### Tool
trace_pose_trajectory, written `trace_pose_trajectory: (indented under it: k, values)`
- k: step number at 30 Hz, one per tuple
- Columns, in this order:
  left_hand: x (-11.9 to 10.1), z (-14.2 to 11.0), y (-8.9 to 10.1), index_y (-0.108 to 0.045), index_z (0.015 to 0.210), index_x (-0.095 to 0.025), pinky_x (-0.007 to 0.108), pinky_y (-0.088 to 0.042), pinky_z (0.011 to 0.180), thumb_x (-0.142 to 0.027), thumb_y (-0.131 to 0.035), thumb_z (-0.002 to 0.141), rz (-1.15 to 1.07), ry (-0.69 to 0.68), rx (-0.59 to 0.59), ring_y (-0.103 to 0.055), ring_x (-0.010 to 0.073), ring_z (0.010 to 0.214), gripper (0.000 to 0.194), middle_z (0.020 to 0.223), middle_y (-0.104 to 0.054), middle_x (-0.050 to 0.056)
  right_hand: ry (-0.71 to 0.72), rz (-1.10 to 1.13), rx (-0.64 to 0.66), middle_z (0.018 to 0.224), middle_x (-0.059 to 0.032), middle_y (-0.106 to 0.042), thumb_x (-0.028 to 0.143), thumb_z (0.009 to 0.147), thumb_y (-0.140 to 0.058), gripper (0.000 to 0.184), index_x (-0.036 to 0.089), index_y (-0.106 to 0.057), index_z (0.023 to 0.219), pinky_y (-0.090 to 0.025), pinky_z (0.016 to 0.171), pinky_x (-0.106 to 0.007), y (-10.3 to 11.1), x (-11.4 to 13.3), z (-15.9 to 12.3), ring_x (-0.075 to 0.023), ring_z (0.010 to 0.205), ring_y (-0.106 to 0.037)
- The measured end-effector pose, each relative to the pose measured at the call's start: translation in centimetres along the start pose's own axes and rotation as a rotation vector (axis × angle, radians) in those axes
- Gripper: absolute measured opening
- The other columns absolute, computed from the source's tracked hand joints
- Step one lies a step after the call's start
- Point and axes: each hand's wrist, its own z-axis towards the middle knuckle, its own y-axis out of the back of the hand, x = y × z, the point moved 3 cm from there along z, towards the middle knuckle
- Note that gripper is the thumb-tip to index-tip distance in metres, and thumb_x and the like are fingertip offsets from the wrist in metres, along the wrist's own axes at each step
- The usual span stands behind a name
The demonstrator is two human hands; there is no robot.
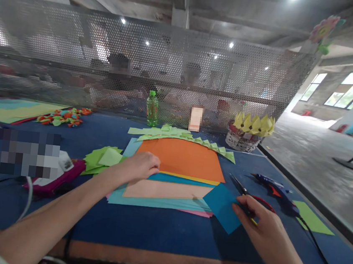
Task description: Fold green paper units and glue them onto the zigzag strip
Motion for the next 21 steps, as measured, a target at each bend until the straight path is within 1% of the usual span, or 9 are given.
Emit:
trace_pose_trajectory:
  k: [3,5,12,15,18,21]
  values:
    - [0.3,-0.3,0.2,-0.061,0.122,-0.017,0.042,-0.058,0.085,-0.036,-0.062,0.097,0.012,0.001,0.026,-0.066,0.0213,0.100,0.031,0.120,-0.065,0.009,0.000,-0.023,-0.005,0.075,0.0012,-0.067,0.053,0.096,-0.050,0.032,0.023,-0.062,0.095,-0.046,0.059,-0.022,-0.1,-0.8,-0.2,-0.0160,0.067,-0.061]
    - [0.3,-0.6,0.2,-0.061,0.122,-0.017,0.042,-0.057,0.086,-0.036,-0.062,0.096,0.022,0.005,0.031,-0.066,0.0215,0.101,0.032,0.121,-0.064,0.009,0.004,-0.026,-0.003,0.075,0.0008,-0.068,0.054,0.096,-0.051,0.033,0.023,-0.063,0.094,-0.046,0.056,-0.022,0.0,-1.0,-0.2,-0.0162,0.067,-0.062]
    - [0.6,-0.3,-0.3,-0.060,0.123,-0.017,0.043,-0.057,0.087,-0.036,-0.062,0.096,0.047,0.039,0.008,-0.065,0.0222,0.103,0.033,0.123,-0.063,0.009,0.041,0.010,0.013,0.070,0.0018,-0.066,0.050,0.096,-0.052,0.030,0.024,-0.066,0.089,-0.047,0.057,-0.021,0.3,0.5,0.1,-0.0152,0.062,-0.060]
    - [0.9,0.1,-0.2,-0.061,0.122,-0.017,0.042,-0.058,0.085,-0.036,-0.062,0.096,0.061,0.065,-0.001,-0.066,0.0214,0.100,0.032,0.120,-0.065,0.009,0.045,0.013,-0.009,0.067,0.0033,-0.063,0.049,0.095,-0.053,0.028,0.024,-0.065,0.088,-0.046,0.055,-0.021,0.2,0.9,0.2,-0.0144,0.059,-0.058]
    - [0.8,0.3,0.1,-0.062,0.119,-0.016,0.041,-0.058,0.084,-0.035,-0.062,0.097,0.077,0.081,0.000,-0.067,0.0205,0.098,0.029,0.116,-0.066,0.008,0.025,0.016,-0.028,0.067,0.0044,-0.061,0.048,0.095,-0.054,0.026,0.024,-0.065,0.090,-0.045,0.056,-0.021,0.2,1.0,0.2,-0.0136,0.058,-0.057]
    - [0.3,0.1,0.4,-0.063,0.117,-0.016,0.040,-0.058,0.084,-0.035,-0.061,0.097,0.085,0.091,0.003,-0.067,0.0198,0.096,0.028,0.115,-0.066,0.008,0.014,0.020,0.012,0.069,0.0048,-0.060,0.049,0.096,-0.054,0.027,0.025,-0.064,0.090,-0.044,0.058,-0.021,0.0,0.9,0.1,-0.0134,0.061,-0.056]
